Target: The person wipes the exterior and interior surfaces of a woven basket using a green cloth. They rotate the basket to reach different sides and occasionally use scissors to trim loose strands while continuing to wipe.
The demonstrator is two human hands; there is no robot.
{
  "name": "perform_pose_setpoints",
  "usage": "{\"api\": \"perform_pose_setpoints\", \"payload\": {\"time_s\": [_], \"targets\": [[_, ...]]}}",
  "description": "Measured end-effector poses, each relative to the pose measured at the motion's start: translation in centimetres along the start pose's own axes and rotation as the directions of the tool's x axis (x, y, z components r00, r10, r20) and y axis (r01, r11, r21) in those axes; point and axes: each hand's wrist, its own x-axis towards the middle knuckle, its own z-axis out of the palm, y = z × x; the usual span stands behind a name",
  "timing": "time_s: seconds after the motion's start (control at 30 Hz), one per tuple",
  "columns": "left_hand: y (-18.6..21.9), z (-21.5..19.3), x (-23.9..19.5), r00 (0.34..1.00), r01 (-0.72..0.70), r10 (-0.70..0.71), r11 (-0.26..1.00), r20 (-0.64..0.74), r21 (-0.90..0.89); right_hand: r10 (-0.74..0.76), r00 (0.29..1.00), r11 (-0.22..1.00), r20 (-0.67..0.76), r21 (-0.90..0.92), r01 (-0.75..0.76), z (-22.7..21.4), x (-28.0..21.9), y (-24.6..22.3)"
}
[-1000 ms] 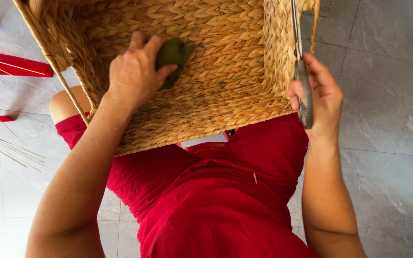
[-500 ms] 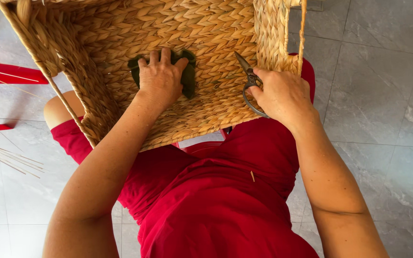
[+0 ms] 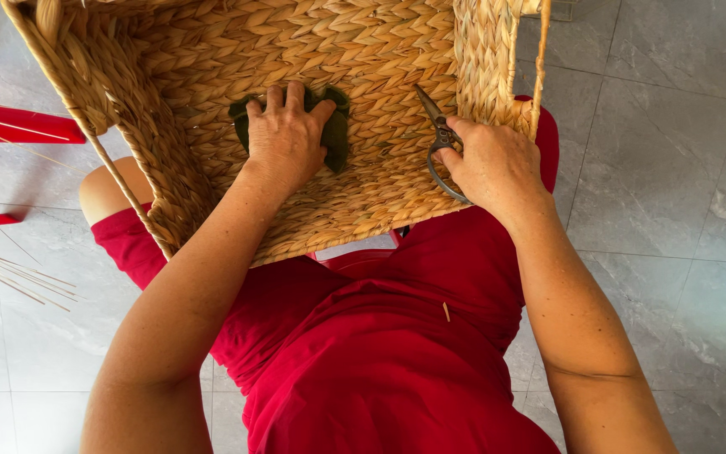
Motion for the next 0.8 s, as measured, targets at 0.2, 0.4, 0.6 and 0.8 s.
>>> {"api": "perform_pose_setpoints", "payload": {"time_s": [0.2,0.4,0.6,0.8], "targets": [[-0.01,0.21,-0.1,1.0,0.003,-0.004,1.0,-0.019,-0.008,-0.028,0.999,1.0,-0.025,-0.007,0.028,0.12,-0.06,0.21],[-0.11,0.37,-0.12,0.999,-0.004,0.003,1.0,-0.053,-0.017,-0.05,0.997,0.999,-0.059,0.0,0.05,0.09,-0.33,0.28],[-0.15,0.49,-0.07,0.998,-0.004,0.004,1.0,-0.059,-0.003,-0.04,0.998,0.999,-0.054,0.003,0.041,0.12,-0.15,-0.03],[-0.07,0.52,-0.05,0.998,-0.011,0.011,1.0,-0.056,0.008,-0.046,0.998,0.999,-0.04,0.022,0.046,0.47,0.44,-0.51]]}}
